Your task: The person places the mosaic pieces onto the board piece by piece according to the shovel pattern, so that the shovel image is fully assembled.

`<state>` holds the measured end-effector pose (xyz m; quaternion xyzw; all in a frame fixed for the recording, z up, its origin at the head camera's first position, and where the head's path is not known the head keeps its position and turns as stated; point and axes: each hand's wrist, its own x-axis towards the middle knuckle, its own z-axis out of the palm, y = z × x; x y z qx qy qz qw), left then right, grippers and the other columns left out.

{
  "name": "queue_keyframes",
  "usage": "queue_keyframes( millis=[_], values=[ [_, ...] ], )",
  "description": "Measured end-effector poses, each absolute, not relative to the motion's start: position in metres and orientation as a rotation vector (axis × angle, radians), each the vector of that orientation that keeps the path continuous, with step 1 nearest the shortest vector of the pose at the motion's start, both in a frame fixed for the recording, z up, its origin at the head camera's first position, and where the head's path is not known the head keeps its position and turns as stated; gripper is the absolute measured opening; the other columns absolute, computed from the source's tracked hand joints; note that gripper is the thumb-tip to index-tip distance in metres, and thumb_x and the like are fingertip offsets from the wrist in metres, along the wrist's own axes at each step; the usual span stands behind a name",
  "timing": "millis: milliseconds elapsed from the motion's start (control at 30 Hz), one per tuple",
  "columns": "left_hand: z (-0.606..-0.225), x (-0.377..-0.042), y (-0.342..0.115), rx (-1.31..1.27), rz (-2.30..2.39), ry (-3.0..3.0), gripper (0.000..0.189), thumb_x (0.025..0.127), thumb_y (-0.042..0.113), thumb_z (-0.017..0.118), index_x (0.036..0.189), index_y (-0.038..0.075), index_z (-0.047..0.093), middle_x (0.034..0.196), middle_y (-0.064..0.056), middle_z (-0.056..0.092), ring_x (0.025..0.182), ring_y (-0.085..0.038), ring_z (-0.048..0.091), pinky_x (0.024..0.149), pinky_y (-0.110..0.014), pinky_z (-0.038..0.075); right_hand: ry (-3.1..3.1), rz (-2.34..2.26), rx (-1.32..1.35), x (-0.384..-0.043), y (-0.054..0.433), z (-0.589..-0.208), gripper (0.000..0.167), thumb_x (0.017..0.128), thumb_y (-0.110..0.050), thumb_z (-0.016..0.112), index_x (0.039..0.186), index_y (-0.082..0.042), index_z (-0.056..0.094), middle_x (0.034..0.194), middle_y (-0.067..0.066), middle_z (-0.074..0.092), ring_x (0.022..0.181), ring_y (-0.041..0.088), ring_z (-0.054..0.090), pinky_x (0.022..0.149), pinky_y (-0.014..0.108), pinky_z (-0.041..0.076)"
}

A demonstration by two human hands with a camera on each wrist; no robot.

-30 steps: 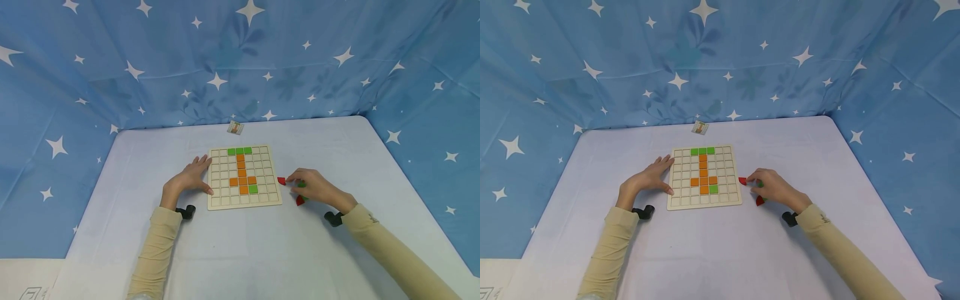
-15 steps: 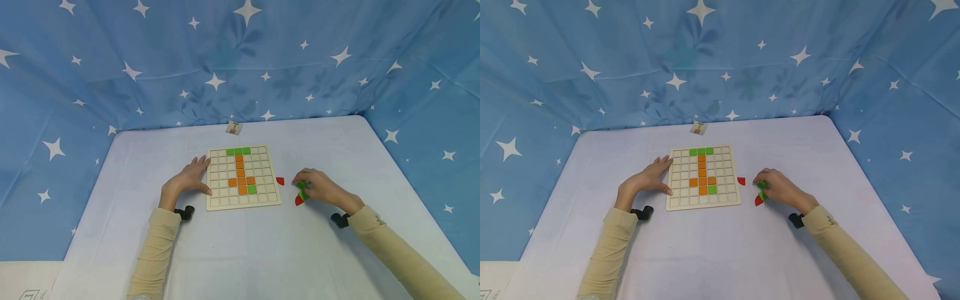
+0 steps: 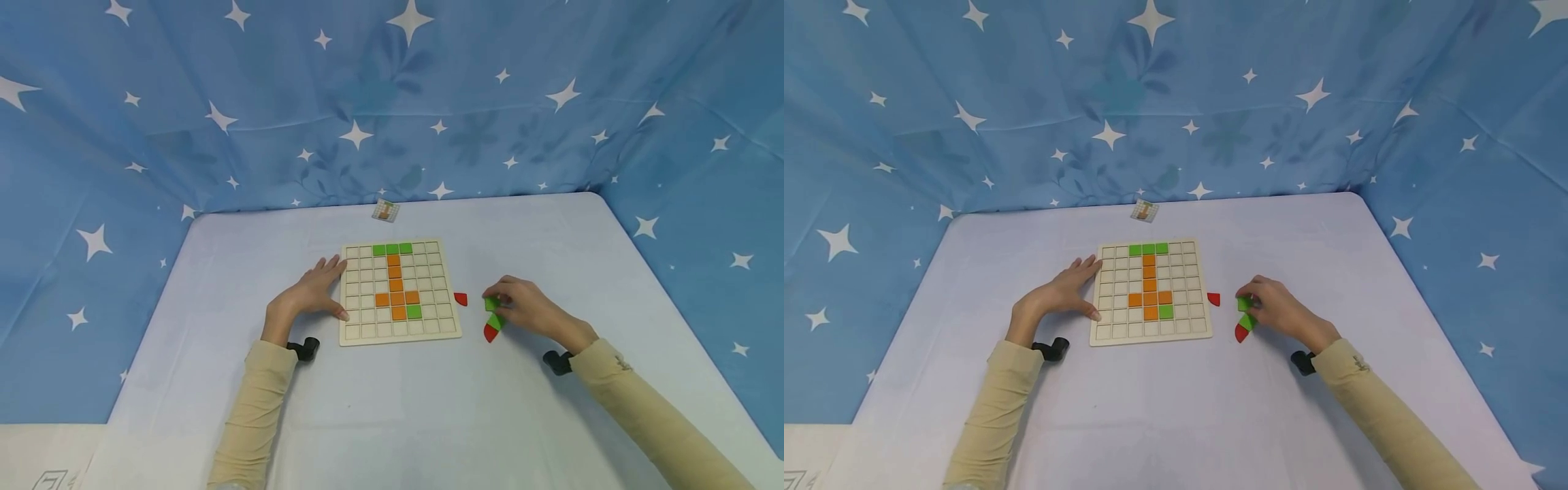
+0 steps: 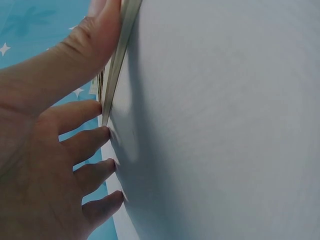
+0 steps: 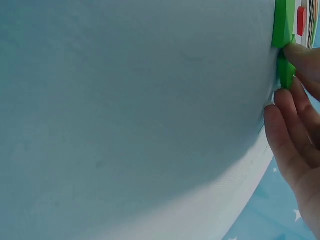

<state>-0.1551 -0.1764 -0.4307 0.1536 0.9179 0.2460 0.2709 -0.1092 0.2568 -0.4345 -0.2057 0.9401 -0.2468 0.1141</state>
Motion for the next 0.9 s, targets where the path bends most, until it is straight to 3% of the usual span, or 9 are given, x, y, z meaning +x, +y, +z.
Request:
queue_keyframes(
  millis=[367, 667, 900],
  values=[
    [-0.4293, -0.1549, -0.175, 0.398, 0.669, 2.478, 0.12, 0.077, 0.031, 0.092, 0.166, 0.007, 0.015, 0.174, -0.016, 0.001, 0.16, -0.038, -0.007, 0.13, -0.056, 0.001, 2.82, -0.793, -0.577, -0.1131, 0.2554, -0.4361, 0.018, 0.09, 0.001, 0.075, 0.107, 0.0, 0.078, 0.095, 0.005, 0.071, 0.08, 0.017, 0.06, 0.071, 0.026, 0.057],
    [-0.4303, -0.1562, -0.1749, 0.407, 0.649, 2.48, 0.12, 0.078, 0.031, 0.091, 0.166, 0.008, 0.013, 0.174, -0.015, -0.001, 0.16, -0.038, -0.007, 0.13, -0.056, 0.001, 2.834, -0.872, -0.624, -0.1141, 0.2542, -0.4354, 0.024, 0.09, 0.005, 0.073, 0.113, -0.002, 0.076, 0.1, 0.008, 0.076, 0.083, 0.018, 0.067, 0.075, 0.028, 0.06],
    [-0.4293, -0.1569, -0.1748, 0.41, 0.634, 2.479, 0.12, 0.077, 0.034, 0.091, 0.166, 0.007, 0.014, 0.174, -0.016, -0.001, 0.16, -0.039, -0.007, 0.13, -0.057, 0.001, 2.781, -0.891, -0.63, -0.113, 0.25, -0.4341, 0.031, 0.088, 0.008, 0.073, 0.118, 0.001, 0.074, 0.109, 0.013, 0.075, 0.088, 0.022, 0.071, 0.08, 0.039, 0.064]
  ],
)
